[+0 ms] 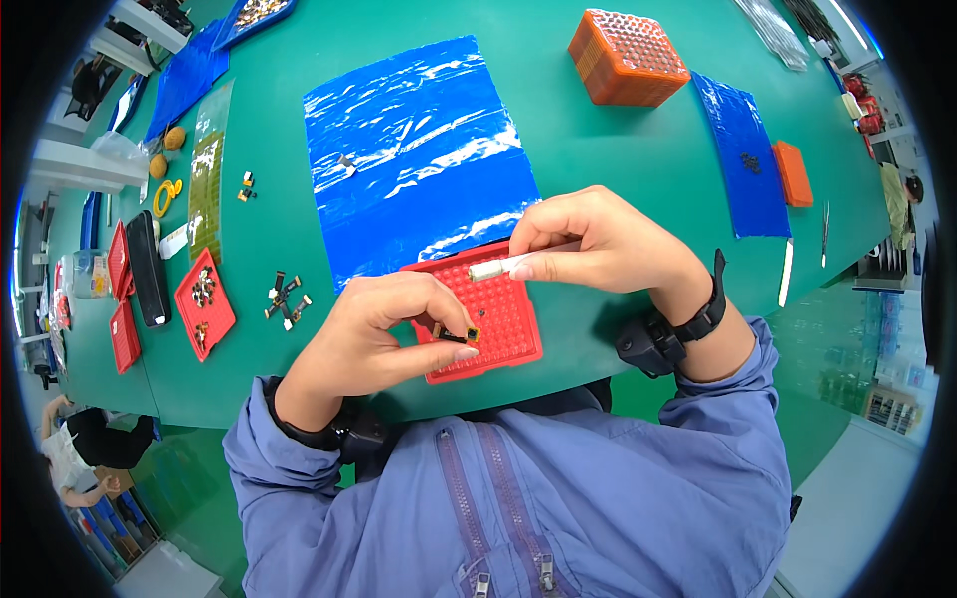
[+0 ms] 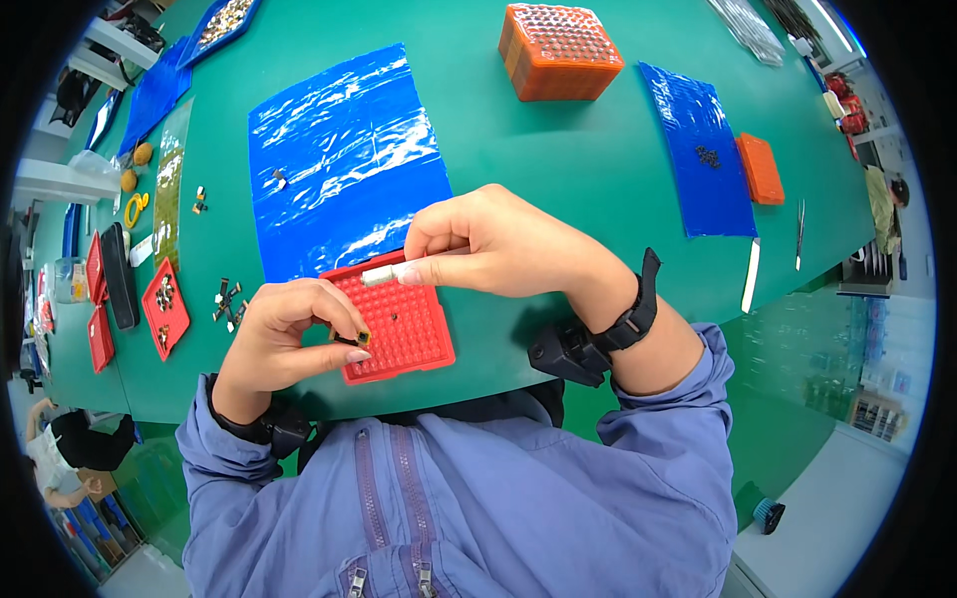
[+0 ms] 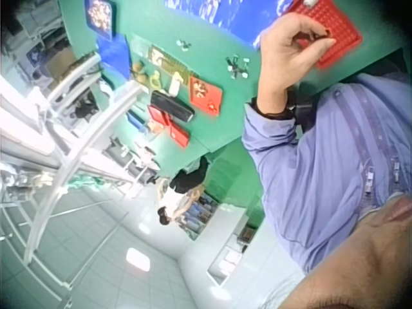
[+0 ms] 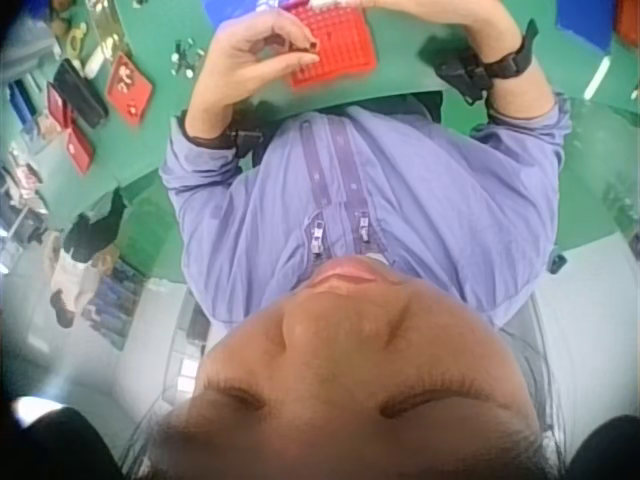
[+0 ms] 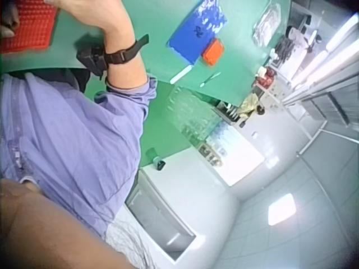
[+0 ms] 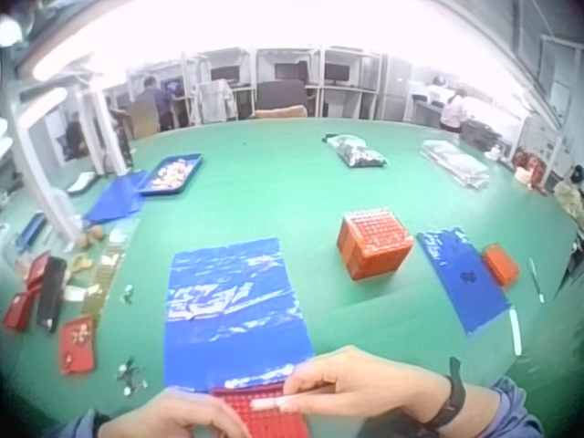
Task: The person uses a white cylindrical tool to pick up small electronic components from a red tray and place them into a red grid tray. The person repeatedly transfers components one by one, organizing them into the grid slots.
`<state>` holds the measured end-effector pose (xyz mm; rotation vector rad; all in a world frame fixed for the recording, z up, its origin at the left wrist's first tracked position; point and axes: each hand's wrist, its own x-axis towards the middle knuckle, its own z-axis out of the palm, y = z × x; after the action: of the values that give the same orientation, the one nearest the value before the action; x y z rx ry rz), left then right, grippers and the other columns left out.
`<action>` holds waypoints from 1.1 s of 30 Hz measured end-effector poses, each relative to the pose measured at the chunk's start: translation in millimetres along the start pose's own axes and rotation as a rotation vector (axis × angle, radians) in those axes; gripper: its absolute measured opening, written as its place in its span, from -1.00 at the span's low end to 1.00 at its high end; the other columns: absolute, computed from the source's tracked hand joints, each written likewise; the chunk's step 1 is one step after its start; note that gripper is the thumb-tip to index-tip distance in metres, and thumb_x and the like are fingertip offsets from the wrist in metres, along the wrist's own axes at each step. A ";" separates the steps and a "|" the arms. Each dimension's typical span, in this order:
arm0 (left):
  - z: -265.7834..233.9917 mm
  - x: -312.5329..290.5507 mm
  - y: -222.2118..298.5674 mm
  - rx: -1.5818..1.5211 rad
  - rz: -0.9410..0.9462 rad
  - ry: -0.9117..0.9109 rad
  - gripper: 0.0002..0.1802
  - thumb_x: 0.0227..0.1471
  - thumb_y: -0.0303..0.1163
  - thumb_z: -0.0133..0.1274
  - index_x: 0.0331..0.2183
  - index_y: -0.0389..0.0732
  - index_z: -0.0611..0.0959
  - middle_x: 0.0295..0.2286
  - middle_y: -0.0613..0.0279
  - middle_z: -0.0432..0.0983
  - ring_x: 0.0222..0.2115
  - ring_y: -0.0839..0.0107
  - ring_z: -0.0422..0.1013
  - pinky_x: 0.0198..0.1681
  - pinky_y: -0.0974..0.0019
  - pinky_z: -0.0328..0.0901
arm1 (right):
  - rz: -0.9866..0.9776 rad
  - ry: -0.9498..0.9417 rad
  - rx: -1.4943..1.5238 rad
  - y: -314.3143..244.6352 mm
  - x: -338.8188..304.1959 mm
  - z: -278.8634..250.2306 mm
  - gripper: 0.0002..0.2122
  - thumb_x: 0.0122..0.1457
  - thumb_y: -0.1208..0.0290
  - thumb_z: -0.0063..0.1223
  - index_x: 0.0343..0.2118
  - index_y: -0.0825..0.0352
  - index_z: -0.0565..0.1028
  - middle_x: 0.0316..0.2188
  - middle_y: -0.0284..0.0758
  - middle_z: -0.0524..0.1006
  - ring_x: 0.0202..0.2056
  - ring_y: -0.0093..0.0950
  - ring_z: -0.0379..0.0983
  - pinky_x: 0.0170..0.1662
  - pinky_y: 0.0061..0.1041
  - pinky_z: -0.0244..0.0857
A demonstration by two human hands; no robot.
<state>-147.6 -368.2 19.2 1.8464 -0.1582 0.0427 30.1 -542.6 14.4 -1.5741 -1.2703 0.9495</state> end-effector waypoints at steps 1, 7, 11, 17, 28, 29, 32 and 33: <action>-0.2 0.2 0.1 0.002 0.002 0.000 -0.83 -0.29 -0.56 0.24 -0.52 -0.24 0.58 -0.52 0.28 0.53 -0.48 0.46 0.45 -0.46 0.45 0.30 | 0.006 -0.001 -0.002 0.0 0.0 0.2 -0.81 0.04 0.32 0.14 -0.52 0.36 0.49 -0.74 -0.45 0.35 -0.67 -0.69 0.18 -0.61 -0.63 0.05; -3.9 -2.7 6.4 -0.034 -0.090 0.075 -0.88 -0.21 -0.59 0.20 -0.51 -0.28 0.58 -0.54 0.26 0.51 -0.49 0.51 0.45 -0.44 0.49 0.31 | 0.066 -0.048 -0.027 -4.8 0.5 -2.3 -0.83 0.04 0.38 0.15 -0.46 0.40 0.49 -0.63 -0.44 0.41 -0.57 -0.70 0.26 -0.53 -0.69 0.15; -27.4 -6.2 1.1 -0.151 -0.228 0.365 -0.93 -0.08 -0.59 0.10 -0.46 -0.30 0.52 -0.55 0.29 0.49 -0.52 0.61 0.41 -0.46 0.53 0.29 | 0.018 -0.006 -0.002 -0.3 -0.3 -0.1 -0.81 0.05 0.33 0.13 -0.50 0.37 0.49 -0.72 -0.46 0.37 -0.66 -0.70 0.18 -0.60 -0.66 0.05; -85.5 6.0 -14.3 0.348 -0.358 0.362 -0.95 0.03 -0.53 -0.02 -0.43 -0.31 0.47 -0.52 0.30 0.47 -0.49 0.60 0.38 -0.40 0.55 0.26 | 0.040 -0.018 0.024 -2.3 0.9 0.0 -0.81 0.06 0.33 0.14 -0.50 0.38 0.48 -0.70 -0.48 0.36 -0.64 -0.73 0.18 -0.59 -0.67 0.05; -100.2 25.1 -56.5 0.776 -0.291 0.279 -0.85 -0.09 -0.40 0.11 -0.44 -0.24 0.52 -0.45 0.18 0.31 -0.36 0.34 0.29 -0.27 0.33 0.22 | 0.012 -0.015 -0.030 -0.9 0.5 -1.4 -0.80 0.05 0.33 0.14 -0.49 0.39 0.49 -0.70 -0.48 0.35 -0.64 -0.72 0.16 -0.59 -0.65 0.05; -98.6 26.0 -55.1 0.787 -0.294 0.302 -0.85 -0.09 -0.40 0.12 -0.43 -0.24 0.52 -0.44 0.18 0.32 -0.36 0.35 0.29 -0.26 0.33 0.22 | 0.015 -0.019 -0.030 -1.1 0.7 -1.3 -0.80 0.05 0.33 0.14 -0.48 0.39 0.49 -0.70 -0.48 0.36 -0.63 -0.72 0.16 -0.59 -0.65 0.05; -95.5 25.5 -45.8 0.779 -0.278 0.391 -0.83 -0.12 -0.41 0.14 -0.41 -0.21 0.52 -0.43 0.18 0.33 -0.34 0.31 0.30 -0.24 0.30 0.22 | 0.017 -0.024 -0.043 0.0 1.9 -1.3 -0.81 0.05 0.34 0.14 -0.47 0.40 0.49 -0.69 -0.47 0.37 -0.62 -0.73 0.18 -0.57 -0.66 0.08; -96.1 23.0 -40.1 0.750 -0.251 0.433 -0.80 -0.15 -0.41 0.16 -0.40 -0.19 0.53 -0.43 0.16 0.34 -0.33 0.27 0.30 -0.23 0.27 0.22 | 0.023 -0.016 -0.036 -0.9 2.0 -1.4 -0.81 0.05 0.35 0.14 -0.46 0.40 0.49 -0.69 -0.47 0.37 -0.62 -0.73 0.19 -0.57 -0.67 0.09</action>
<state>-114.5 -267.2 10.3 2.5325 0.4522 0.3648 31.5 -540.9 15.6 -1.6153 -1.2897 0.9603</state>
